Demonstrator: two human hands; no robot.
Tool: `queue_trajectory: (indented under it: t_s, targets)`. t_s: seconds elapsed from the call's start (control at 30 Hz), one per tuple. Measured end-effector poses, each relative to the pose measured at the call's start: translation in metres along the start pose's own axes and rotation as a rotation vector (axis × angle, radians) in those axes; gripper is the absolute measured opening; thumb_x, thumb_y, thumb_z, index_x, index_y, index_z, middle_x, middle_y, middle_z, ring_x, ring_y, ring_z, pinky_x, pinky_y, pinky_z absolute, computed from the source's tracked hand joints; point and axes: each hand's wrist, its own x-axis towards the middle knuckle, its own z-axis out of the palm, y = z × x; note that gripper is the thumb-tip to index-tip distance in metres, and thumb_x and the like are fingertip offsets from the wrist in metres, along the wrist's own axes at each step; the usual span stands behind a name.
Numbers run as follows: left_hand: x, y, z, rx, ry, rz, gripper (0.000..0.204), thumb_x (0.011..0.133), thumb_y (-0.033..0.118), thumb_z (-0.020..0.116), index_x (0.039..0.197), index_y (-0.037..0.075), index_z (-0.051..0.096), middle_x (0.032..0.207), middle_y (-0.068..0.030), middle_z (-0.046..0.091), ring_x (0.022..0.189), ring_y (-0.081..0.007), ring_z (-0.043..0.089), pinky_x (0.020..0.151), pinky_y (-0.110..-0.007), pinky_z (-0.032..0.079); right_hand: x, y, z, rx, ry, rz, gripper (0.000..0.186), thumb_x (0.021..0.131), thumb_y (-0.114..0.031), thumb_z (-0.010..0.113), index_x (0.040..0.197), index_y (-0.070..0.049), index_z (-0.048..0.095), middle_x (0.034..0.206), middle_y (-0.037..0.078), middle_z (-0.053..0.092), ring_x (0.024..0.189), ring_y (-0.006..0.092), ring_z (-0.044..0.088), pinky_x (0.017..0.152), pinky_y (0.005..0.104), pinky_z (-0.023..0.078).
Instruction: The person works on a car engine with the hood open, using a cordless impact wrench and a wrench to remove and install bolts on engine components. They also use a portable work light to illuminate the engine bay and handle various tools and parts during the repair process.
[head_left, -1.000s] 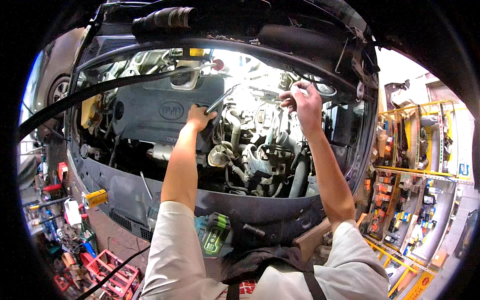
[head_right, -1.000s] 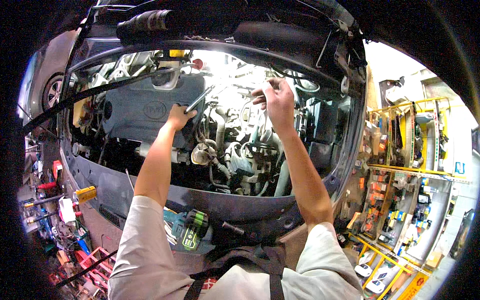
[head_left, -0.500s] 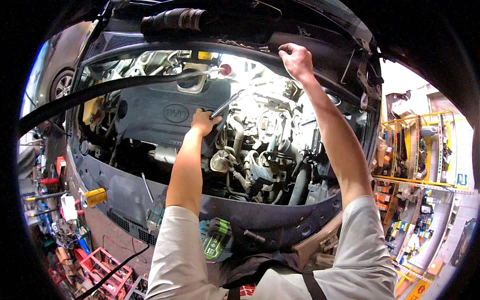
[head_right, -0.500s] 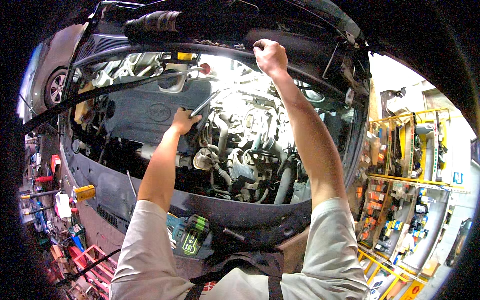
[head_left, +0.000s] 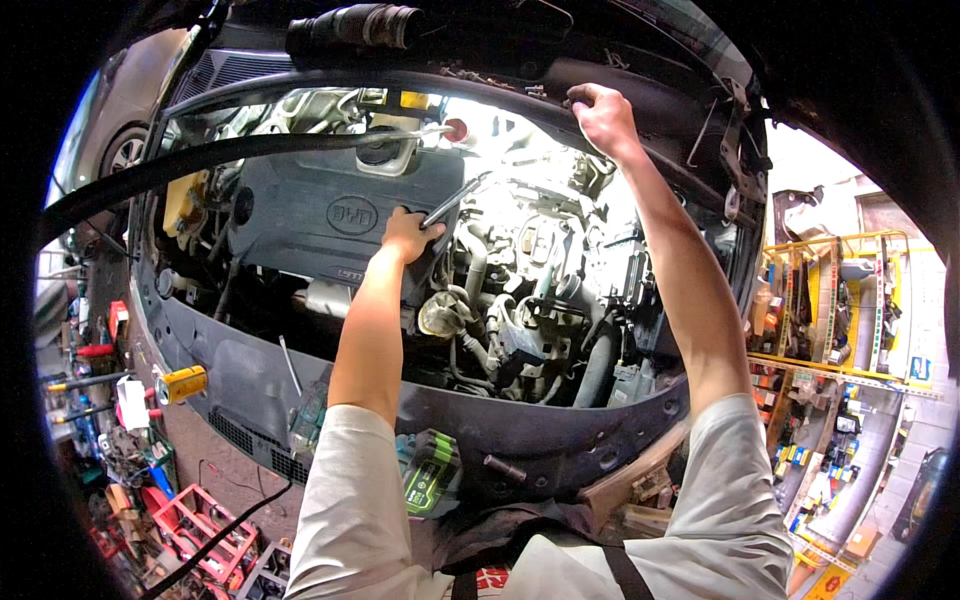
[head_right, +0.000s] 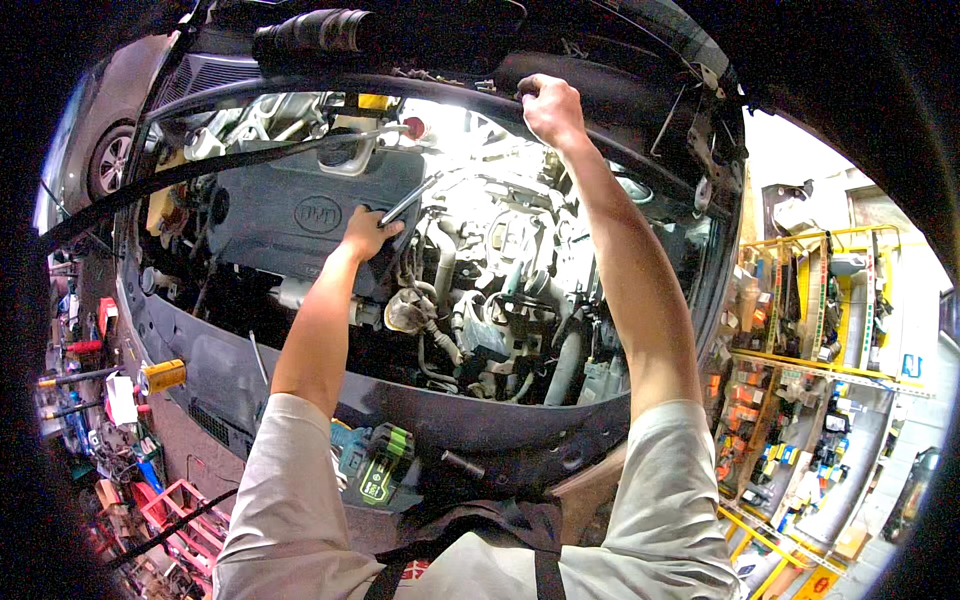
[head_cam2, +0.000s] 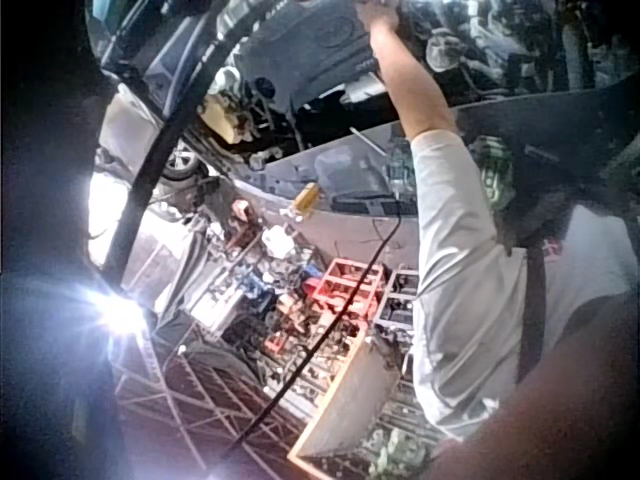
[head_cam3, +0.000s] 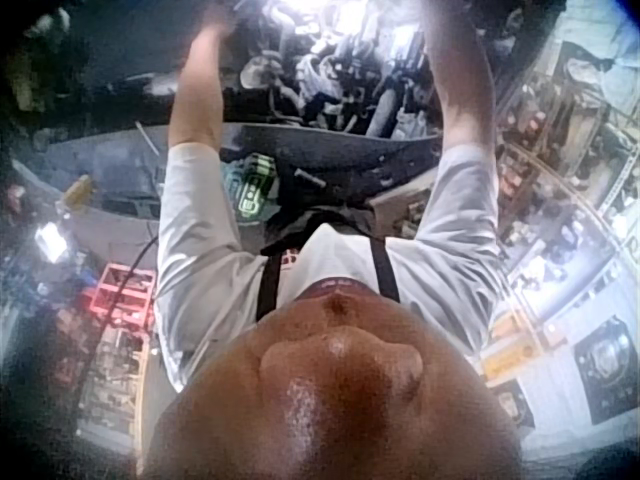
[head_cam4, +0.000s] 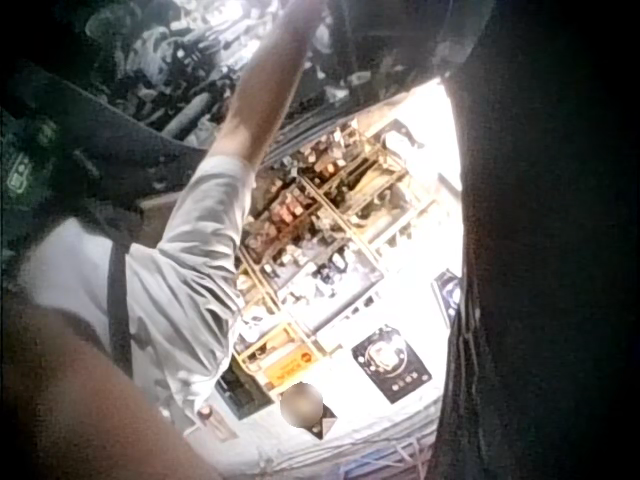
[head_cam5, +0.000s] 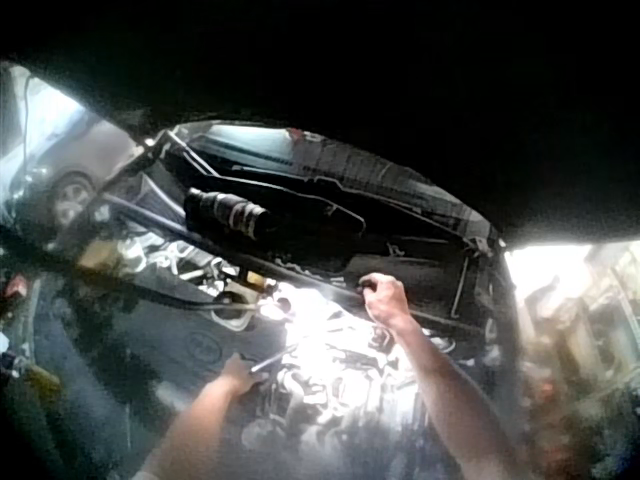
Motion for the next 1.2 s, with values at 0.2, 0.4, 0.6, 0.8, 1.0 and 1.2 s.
queue_trajectory:
  t_s: [0.2,0.4,0.6,0.8,1.0,1.2]
  targets:
    - [0.003,-0.001,0.002,-0.01,0.02,0.011,0.06,0.076,0.059,0.06,0.096,0.003,0.066,0.104,-0.0257,0.05,0.097,-0.0426,0.052,0.084,-0.045,0.043,-0.033,0.003,0.004,0.115,0.427,-0.228,0.014,0.08,-0.005,0.056,0.09,-0.002,0.065,0.089,0.016,0.065,0.084,0.0286,0.064,0.077,0.0356,0.05]
    - [0.003,-0.008,0.003,0.01,0.019,0.029,0.06,0.078,0.058,0.06,0.104,0.004,0.066,0.107,-0.0259,0.05,0.102,-0.0404,0.05,0.088,-0.043,0.041,-0.238,0.011,0.039,0.248,-0.098,0.138,0.013,0.082,-0.006,0.055,0.091,0.001,0.062,0.084,0.018,0.063,0.076,0.0273,0.062,0.07,0.0361,0.049]
    - [0.003,-0.01,-0.002,0.072,0.002,0.025,0.057,0.079,0.057,0.059,0.1,0.005,0.066,0.104,-0.0233,0.053,0.101,-0.039,0.051,0.087,-0.042,0.042,-0.391,0.018,0.047,0.154,-0.295,0.261,0.013,0.081,-0.006,0.056,0.088,0.0,0.064,0.088,0.017,0.064,0.084,0.0305,0.063,0.077,0.0353,0.048]
    - [0.009,-0.002,-0.001,0.099,-0.024,0.023,0.056,0.081,0.055,0.058,0.096,0.002,0.066,0.104,-0.0221,0.052,0.1,-0.039,0.051,0.085,-0.043,0.042,-0.342,0.052,0.073,0.276,-0.27,0.445,0.02,0.082,-0.013,0.054,0.095,0.0,0.063,0.089,0.018,0.066,0.085,0.0294,0.064,0.076,0.0352,0.049]
    - [0.006,-0.005,0.002,0.073,0.045,0.009,0.053,0.081,0.055,0.058,0.091,0.004,0.067,0.094,-0.0234,0.054,0.096,-0.0376,0.05,0.084,-0.041,0.04,-0.253,0.123,0.148,-0.006,-0.32,0.422,0.029,0.081,-0.025,0.056,0.092,0.002,0.062,0.089,0.023,0.064,0.087,0.0346,0.063,0.076,0.0409,0.049]
    - [0.0,0.004,0.007,0.107,0.044,-0.087,0.057,0.079,0.059,0.057,0.105,0.009,0.066,0.11,-0.0241,0.051,0.103,-0.0383,0.051,0.088,-0.044,0.042,-0.199,0.177,0.221,-0.226,-0.441,0.435,0.045,0.08,-0.039,0.059,0.096,0.003,0.064,0.091,0.025,0.064,0.089,0.0372,0.062,0.078,0.0426,0.049]
